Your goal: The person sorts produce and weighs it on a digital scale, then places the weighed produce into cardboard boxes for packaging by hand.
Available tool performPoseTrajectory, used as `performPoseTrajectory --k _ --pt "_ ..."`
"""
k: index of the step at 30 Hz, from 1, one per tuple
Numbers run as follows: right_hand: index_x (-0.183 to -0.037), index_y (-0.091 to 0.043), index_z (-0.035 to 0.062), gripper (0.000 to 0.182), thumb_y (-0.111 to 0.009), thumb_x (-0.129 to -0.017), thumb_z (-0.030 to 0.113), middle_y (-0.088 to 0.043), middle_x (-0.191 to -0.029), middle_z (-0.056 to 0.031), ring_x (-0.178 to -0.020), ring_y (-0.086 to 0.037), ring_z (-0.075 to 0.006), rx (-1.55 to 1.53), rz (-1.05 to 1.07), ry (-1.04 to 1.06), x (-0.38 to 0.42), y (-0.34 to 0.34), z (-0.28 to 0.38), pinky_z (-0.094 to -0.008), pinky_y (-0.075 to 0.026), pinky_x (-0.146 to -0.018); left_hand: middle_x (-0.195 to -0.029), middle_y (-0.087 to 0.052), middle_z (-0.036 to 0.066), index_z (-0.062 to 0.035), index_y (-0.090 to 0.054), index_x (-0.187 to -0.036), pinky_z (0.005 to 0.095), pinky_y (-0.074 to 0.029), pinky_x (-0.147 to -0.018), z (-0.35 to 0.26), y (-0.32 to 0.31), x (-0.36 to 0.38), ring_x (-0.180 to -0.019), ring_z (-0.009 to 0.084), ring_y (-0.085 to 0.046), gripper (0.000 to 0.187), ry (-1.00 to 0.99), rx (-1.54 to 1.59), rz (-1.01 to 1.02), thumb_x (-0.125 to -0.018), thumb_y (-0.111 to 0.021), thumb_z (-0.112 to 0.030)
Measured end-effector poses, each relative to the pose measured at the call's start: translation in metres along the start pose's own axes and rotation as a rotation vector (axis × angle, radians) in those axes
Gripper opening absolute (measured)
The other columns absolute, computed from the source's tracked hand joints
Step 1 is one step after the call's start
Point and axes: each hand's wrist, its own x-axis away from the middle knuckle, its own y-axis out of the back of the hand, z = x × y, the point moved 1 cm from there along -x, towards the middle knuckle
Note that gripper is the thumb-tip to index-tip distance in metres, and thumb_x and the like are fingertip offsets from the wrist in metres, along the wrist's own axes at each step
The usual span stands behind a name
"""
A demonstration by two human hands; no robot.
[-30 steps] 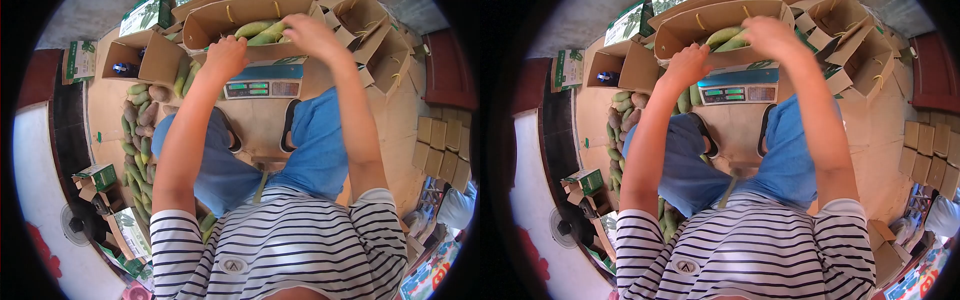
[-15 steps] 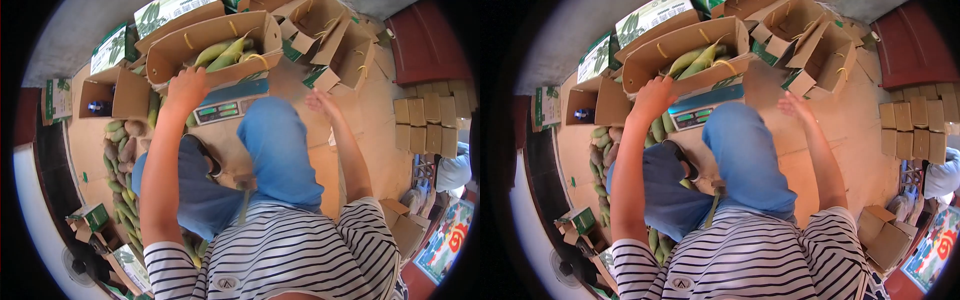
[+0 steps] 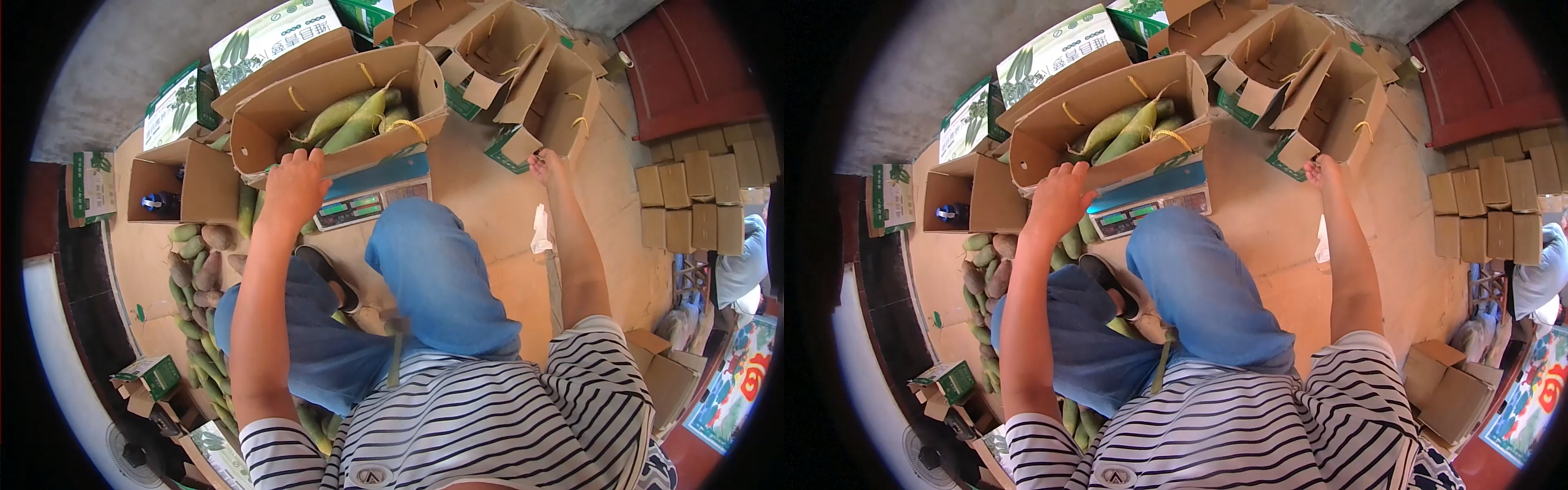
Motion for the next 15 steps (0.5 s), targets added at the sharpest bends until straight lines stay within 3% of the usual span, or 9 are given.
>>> performPoseTrajectory --k 3,9,12,15 --pt "-0.094 -0.052 0.0043 0.019 -0.052 -0.077 0.014 -0.061 -0.079 -0.0079 -0.068 -0.062 -0.0162 0.116 0.088 0.020 0.005 0.011 0.011 -0.0282 -0.050 -0.061 -0.093 -0.058 0.012 -0.0050 -0.052 -0.099 0.0415 -0.049 -0.074 -0.001 0.000 -0.001 -0.094 0.0285 -0.057 0.035 0.003 -0.005 0.004 -0.076 -0.070 -0.026" --pt "-0.095 -0.053 0.0037 0.019 -0.054 -0.081 0.016 -0.062 -0.081 -0.0094 -0.070 -0.063 -0.0167 0.180 0.115 -0.040 -0.014 0.015 0.033 -0.0291 -0.051 -0.062 -0.093 -0.058 0.011 -0.0055 -0.052 -0.098 0.0417 -0.048 -0.074 -0.003 0.002 -0.002 -0.093 0.0283 -0.057 0.032 0.015 -0.020 0.017 -0.077 -0.068 -0.023" --pt "-0.094 -0.050 0.0052 0.028 -0.061 -0.083 0.029 -0.063 -0.084 -0.0108 -0.074 -0.063 -0.0201 -0.051 0.187 0.003 -0.029 0.014 0.026 -0.0322 -0.052 -0.065 -0.092 -0.058 0.011 -0.0061 -0.053 -0.097 0.0418 -0.047 -0.074 -0.002 -0.002 -0.002 -0.092 0.0278 -0.058 0.026 0.015 -0.048 0.000 -0.078 -0.065 -0.017" --pt "-0.096 -0.049 0.0047 0.040 -0.064 -0.083 0.039 -0.063 -0.085 -0.0120 -0.074 -0.064 -0.0207 -0.227 0.216 0.065 0.009 -0.007 0.016 -0.0322 -0.052 -0.066 -0.092 -0.059 0.011 -0.0066 -0.054 -0.097 0.0427 -0.045 -0.076 0.002 -0.008 -0.002 -0.091 0.0275 -0.058 0.022 0.021 -0.060 -0.006 -0.077 -0.062 -0.009"
